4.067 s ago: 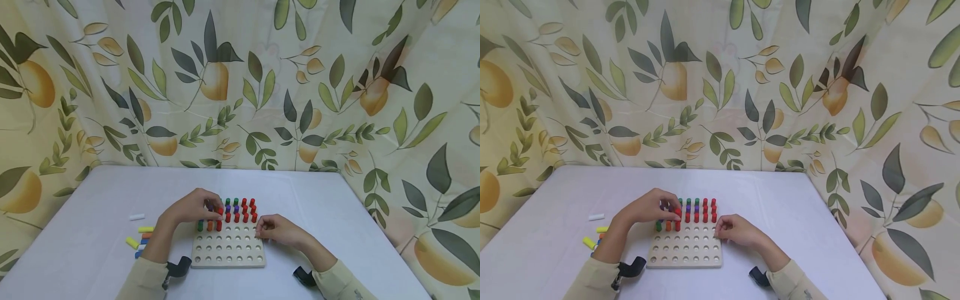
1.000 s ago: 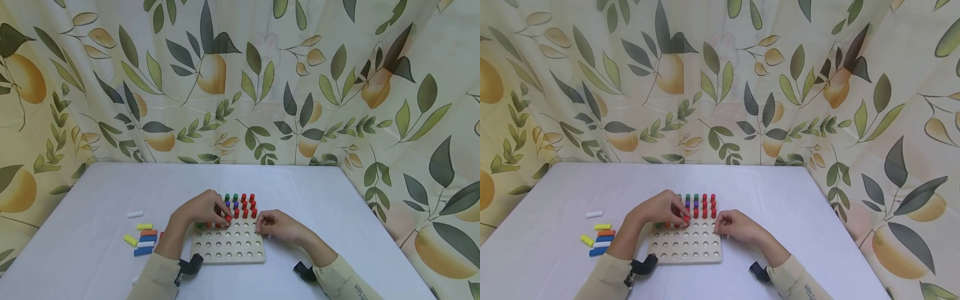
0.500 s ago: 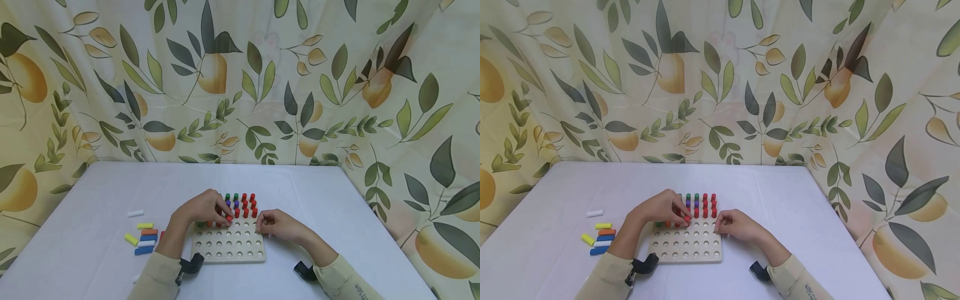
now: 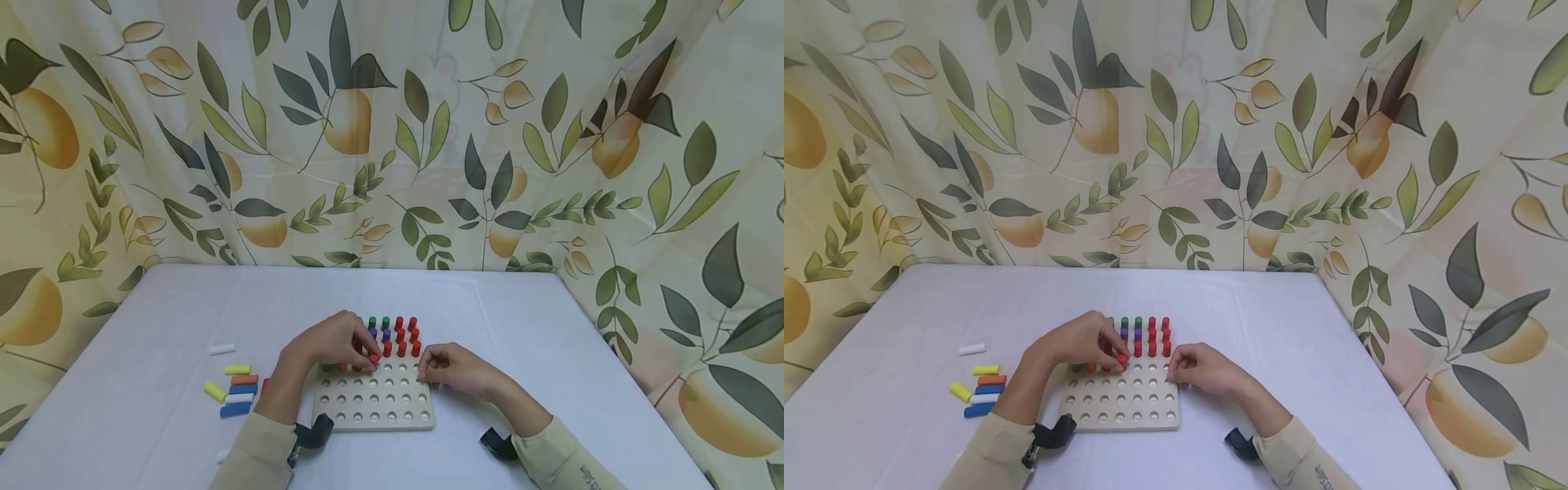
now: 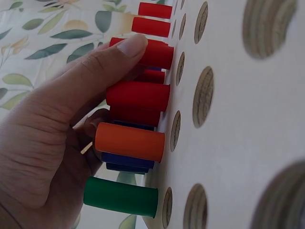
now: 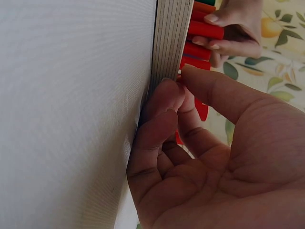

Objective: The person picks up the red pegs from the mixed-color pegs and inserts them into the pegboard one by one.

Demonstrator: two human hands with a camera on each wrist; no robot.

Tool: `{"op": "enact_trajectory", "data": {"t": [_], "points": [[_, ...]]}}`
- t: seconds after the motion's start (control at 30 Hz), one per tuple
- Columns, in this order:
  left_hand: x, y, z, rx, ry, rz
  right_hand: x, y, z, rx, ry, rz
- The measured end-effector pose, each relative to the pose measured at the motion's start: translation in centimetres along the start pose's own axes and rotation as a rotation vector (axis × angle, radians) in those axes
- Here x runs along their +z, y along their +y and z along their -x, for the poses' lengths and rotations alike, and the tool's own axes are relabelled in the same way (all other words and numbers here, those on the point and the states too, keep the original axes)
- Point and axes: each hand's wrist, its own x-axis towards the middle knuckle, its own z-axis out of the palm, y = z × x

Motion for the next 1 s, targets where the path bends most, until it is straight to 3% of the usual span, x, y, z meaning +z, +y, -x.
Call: {"op": "enact_trajectory", "data": {"t": [1.0], "points": [[0.09, -0.04, -0.06, -0.015, -0.006, -0.023, 0.03, 0.16, -0.05, -0.001, 0.006, 0.001]]}}
